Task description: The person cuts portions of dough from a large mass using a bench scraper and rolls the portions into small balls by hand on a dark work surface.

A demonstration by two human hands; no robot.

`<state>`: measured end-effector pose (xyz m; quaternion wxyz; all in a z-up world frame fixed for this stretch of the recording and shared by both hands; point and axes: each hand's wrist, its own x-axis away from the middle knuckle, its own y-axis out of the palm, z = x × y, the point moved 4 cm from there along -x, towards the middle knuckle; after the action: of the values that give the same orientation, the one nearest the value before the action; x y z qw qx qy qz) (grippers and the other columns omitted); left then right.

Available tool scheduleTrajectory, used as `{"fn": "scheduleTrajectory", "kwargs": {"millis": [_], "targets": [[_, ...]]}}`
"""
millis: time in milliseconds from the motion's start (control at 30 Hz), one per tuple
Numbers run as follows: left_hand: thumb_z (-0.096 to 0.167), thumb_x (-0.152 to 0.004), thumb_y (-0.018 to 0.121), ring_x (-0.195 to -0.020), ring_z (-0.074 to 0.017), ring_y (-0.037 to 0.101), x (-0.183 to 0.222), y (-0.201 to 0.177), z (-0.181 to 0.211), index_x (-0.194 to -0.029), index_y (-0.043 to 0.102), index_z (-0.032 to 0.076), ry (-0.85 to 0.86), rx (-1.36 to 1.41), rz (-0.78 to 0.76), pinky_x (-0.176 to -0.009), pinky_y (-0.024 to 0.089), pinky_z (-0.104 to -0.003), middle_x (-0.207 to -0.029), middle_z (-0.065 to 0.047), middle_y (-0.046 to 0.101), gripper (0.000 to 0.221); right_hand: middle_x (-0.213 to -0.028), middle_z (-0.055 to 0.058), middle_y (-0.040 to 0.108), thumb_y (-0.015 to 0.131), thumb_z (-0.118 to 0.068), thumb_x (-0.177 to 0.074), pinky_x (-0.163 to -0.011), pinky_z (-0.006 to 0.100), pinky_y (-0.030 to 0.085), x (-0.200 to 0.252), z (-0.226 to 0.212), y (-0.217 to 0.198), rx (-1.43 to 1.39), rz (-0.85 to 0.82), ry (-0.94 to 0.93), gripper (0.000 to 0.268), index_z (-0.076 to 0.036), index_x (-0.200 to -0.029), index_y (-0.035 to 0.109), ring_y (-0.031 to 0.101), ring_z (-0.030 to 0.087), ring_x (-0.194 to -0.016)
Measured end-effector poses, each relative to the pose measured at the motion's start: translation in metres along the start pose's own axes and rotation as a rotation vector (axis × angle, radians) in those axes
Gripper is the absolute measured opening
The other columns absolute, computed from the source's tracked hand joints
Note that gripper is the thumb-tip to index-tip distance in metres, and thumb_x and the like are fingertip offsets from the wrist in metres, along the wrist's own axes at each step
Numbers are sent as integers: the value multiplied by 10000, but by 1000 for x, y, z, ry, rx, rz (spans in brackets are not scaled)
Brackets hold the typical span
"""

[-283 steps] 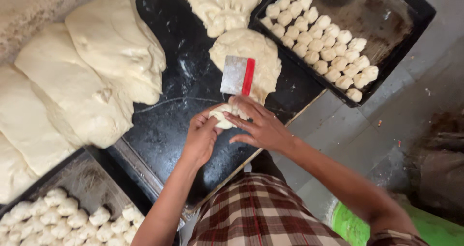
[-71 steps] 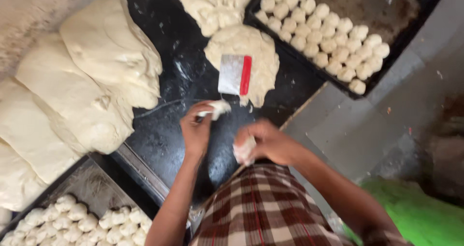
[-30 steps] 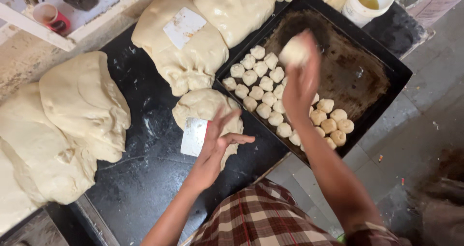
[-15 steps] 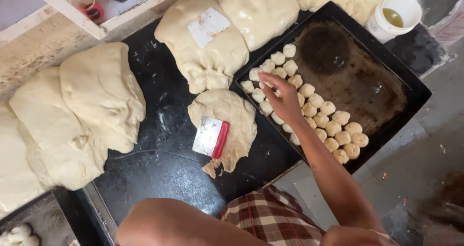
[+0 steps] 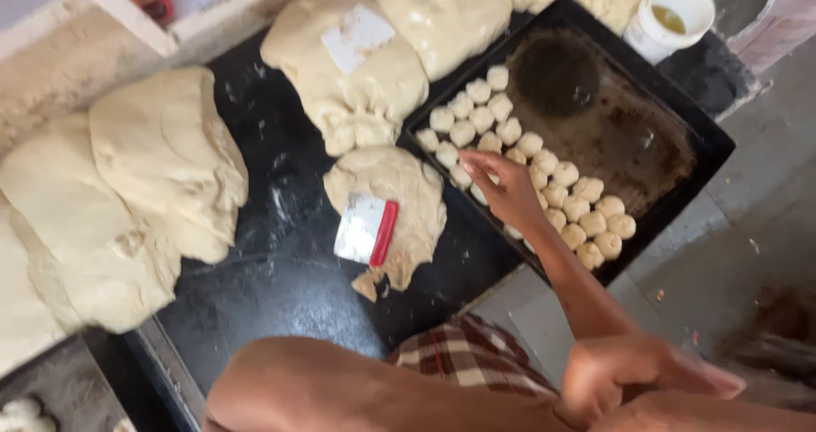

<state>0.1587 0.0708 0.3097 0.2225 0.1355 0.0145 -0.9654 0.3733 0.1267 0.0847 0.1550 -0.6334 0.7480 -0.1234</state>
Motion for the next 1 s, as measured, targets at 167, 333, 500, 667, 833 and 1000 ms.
{"fn": "scheduleTrajectory", "kwargs": {"millis": [167, 333, 500, 667, 833, 1000], "targets": [[529, -1048, 479, -1362, -358, 523, 6, 6, 29, -1376, 508, 9, 131, -185, 35, -1152, 405, -457, -1447, -209, 542, 615, -1183, 62, 763, 632, -218, -1035, -872, 323, 589, 2, -22, 27, 43, -114, -62, 284, -90, -1276, 710, 726, 144, -1027], [505, -1058, 484, -1349, -374, 533, 37, -20, 53, -1340, 537, 4, 358, -480, 175, -1142, 401, -460, -1423, -217, 564, 577, -1138, 87, 760, 683, -261, -979, -849, 392, 545, 15, -19, 75, 200, -223, -43, 338, -92, -1270, 714, 697, 219, -1030], [481, -1068, 489, -1336, -390, 544, 110, -126, -56, -1304, 567, -2, 89, -859, 647, -1131, 397, -463, -1399, -225, 586, 543, -1151, 154, 692, 781, -345, -860, -957, 454, 479, 21, -12, 133, 473, -197, -242, 487, -36, -1226, 687, 614, 344, -1128], [310, -964, 721, -1281, -408, 549, 237, -145, -212, -1326, 590, -7, -419, -1022, 991, -1034, 426, -479, -1390, -218, 572, 499, -983, 175, 691, 926, -370, -532, -811, 510, 476, 28, -3, 162, 726, 75, -301, 664, -64, -1045, 636, 633, 413, -1037], [290, -979, 686, -1417, -373, 447, 285, -126, -258, -1385, 561, 6, -432, -1268, 872, -1181, 314, -522, -1467, -192, 527, 512, -954, 93, 681, 843, -121, -911, -824, 345, 544, 60, 8, 151, -101, -141, 61, 282, -27, -1080, 637, 689, 215, -895], [315, -1004, 641, -1462, -348, 400, 279, -127, -258, -1408, 545, 9, -516, -1271, 848, -1196, 259, -522, -1480, -176, 515, 516, -991, 21, 720, 633, 110, -768, -920, 369, 615, 3, -72, 98, -1036, 317, 422, 581, -98, -1269, 426, 723, 156, -969]]}}
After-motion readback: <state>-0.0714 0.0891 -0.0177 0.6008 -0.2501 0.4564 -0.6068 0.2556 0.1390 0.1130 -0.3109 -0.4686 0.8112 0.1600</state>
